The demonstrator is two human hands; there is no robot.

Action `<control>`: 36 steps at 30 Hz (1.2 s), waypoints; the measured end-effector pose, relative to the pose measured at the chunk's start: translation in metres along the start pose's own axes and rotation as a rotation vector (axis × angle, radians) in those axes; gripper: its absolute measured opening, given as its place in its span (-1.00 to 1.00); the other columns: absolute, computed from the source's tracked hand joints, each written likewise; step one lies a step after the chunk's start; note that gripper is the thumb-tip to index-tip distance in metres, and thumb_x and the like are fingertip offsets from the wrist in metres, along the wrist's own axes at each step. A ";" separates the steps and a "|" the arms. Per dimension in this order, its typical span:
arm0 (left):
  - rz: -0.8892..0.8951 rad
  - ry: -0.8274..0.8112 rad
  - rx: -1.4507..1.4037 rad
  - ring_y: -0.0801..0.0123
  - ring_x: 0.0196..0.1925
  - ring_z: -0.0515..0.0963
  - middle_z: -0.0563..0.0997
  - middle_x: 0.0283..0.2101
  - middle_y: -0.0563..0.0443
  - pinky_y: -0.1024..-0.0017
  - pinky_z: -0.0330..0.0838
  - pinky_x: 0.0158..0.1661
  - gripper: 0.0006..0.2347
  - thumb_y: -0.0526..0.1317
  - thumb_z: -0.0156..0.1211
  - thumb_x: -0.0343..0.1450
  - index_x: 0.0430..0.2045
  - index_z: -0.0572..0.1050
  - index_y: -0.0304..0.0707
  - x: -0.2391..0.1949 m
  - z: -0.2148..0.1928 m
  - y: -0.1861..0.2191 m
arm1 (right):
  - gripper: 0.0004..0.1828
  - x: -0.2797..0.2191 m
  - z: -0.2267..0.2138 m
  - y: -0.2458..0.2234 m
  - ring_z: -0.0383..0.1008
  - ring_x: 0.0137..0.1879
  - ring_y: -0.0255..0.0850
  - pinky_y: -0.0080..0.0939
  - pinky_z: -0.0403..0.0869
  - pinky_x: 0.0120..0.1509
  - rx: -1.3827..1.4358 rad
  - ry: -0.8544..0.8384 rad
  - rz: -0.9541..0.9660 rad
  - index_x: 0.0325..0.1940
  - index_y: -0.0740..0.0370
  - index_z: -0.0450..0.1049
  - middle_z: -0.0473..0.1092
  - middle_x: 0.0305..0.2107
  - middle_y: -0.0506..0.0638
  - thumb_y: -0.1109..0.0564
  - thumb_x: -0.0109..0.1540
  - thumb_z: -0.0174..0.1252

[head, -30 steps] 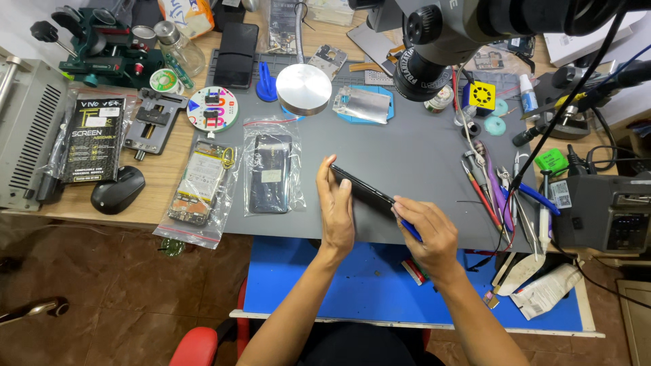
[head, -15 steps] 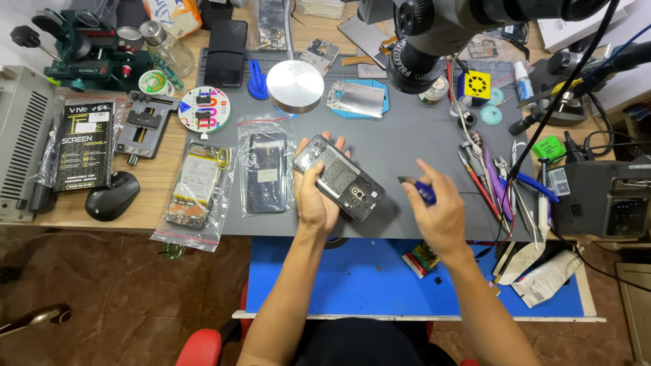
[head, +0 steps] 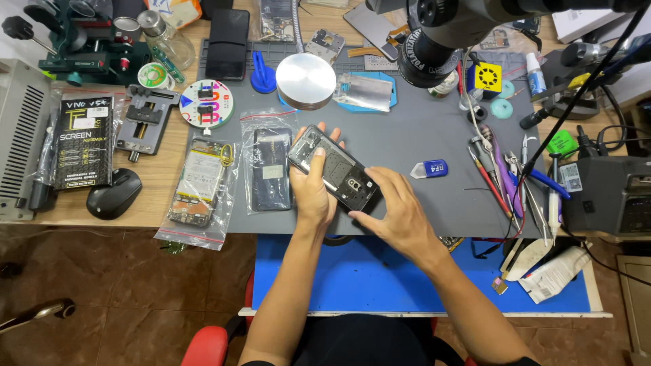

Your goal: The person removes a smartphone from a plastic bag and uses a blue prying tool to separate the back cover from the device. They carefully pry along the edges to detach the cover, revealing the internal components, and then place the back cover on the table.

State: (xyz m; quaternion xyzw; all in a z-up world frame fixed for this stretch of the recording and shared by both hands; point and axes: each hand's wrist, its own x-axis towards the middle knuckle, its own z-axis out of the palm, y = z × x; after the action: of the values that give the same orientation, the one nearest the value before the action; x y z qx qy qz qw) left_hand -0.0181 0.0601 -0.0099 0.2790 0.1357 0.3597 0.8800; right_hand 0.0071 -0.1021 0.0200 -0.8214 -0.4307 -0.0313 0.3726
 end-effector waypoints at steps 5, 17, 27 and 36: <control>0.032 0.018 0.103 -0.18 0.29 0.53 0.38 0.37 -0.49 -0.09 0.53 0.25 -0.53 -0.50 -0.06 0.54 0.41 0.09 -0.39 0.002 0.000 -0.003 | -0.25 0.000 0.008 0.011 0.49 0.22 0.10 0.08 0.47 0.32 -0.065 -0.009 -0.016 0.28 0.24 0.48 0.43 0.10 0.16 -0.04 0.07 0.53; 0.019 -0.001 0.161 -0.20 0.38 0.43 0.28 0.44 -0.47 -0.12 0.45 0.28 -0.51 -0.47 -0.05 0.56 0.44 0.05 -0.32 0.006 -0.008 -0.012 | -0.20 0.012 0.002 0.017 0.48 0.19 0.05 0.08 0.44 0.34 -0.021 -0.076 0.083 0.31 0.09 0.48 0.42 0.07 0.06 -0.03 -0.01 0.53; -0.280 -0.147 -0.025 -0.22 0.54 0.18 0.06 0.55 -0.30 -0.26 0.13 0.40 -0.17 -0.41 -0.01 0.38 0.59 -0.17 0.25 -0.001 -0.014 0.006 | -0.40 0.020 -0.021 0.036 0.55 0.21 -0.02 0.00 0.44 0.38 0.244 -0.125 0.212 0.25 0.09 0.54 0.52 0.10 0.06 -0.07 0.14 0.39; -0.215 -0.088 0.211 -0.28 0.40 0.41 0.22 0.44 -0.46 -0.05 0.42 0.31 -0.18 -0.45 0.07 0.38 0.58 -0.10 0.15 -0.005 -0.005 0.014 | -0.40 0.019 -0.020 0.046 0.57 0.16 -0.07 -0.09 0.48 0.36 0.356 -0.106 0.268 0.25 0.19 0.55 0.55 0.01 0.13 -0.05 0.16 0.37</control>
State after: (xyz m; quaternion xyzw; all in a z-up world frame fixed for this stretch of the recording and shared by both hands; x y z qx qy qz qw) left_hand -0.0321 0.0665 -0.0056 0.3692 0.1633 0.2344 0.8843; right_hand 0.0585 -0.1179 0.0147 -0.7932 -0.3352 0.1384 0.4892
